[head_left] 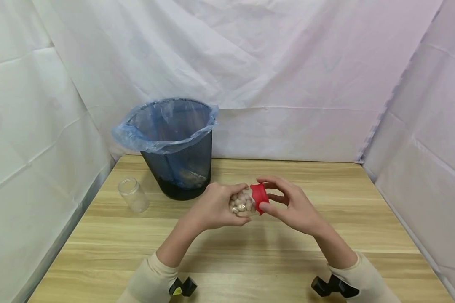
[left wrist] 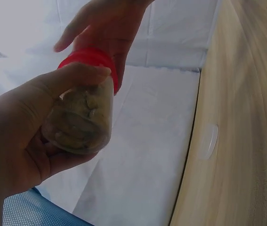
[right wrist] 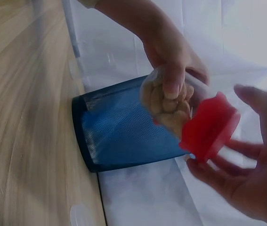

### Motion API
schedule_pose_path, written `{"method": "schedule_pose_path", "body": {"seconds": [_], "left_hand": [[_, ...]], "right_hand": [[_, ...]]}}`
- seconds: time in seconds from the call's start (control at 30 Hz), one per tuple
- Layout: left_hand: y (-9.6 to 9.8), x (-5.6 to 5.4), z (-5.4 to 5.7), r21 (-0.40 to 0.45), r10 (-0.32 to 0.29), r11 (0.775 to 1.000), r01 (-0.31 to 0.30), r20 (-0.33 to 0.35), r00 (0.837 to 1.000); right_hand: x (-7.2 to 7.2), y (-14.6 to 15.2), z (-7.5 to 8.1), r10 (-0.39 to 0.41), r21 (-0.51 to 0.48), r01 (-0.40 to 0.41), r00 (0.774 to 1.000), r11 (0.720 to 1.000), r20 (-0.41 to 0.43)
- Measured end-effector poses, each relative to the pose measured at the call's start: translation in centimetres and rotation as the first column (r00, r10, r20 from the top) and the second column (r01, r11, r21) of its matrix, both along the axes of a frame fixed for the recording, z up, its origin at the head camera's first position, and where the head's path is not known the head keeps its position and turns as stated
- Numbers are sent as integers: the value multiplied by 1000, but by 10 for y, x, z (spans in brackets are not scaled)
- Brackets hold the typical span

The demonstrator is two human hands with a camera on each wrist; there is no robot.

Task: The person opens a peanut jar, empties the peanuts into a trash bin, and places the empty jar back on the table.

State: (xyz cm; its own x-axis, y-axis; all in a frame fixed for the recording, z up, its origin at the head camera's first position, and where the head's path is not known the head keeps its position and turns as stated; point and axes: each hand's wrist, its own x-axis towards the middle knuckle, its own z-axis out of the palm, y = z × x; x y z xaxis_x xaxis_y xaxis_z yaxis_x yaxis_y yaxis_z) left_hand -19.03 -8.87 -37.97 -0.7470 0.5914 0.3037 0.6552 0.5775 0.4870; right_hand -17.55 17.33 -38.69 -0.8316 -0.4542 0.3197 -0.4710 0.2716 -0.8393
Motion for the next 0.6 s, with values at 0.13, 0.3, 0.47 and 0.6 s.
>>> {"method": "schedule_pose_path", "body": {"seconds": [0.13,0.3,0.47,0.6], "left_hand": [[3,3,0,-46,17,999,-18,-36,999],[5,5,-1,-81,19,996,-26,-91,996],[3,5,1,-61,6,998,-10,-65,998],[1,4,2,-43,-7,999,5,-61,998]], "right_hand": [[1,0,1,-140,70,134,987,988,75],[2,-1,2,-175,108,163,979,981,107],[1,0,1,-50,-14,53,989,999,139],[-1,3,0,36,-50,-33,998,998,56]]}}
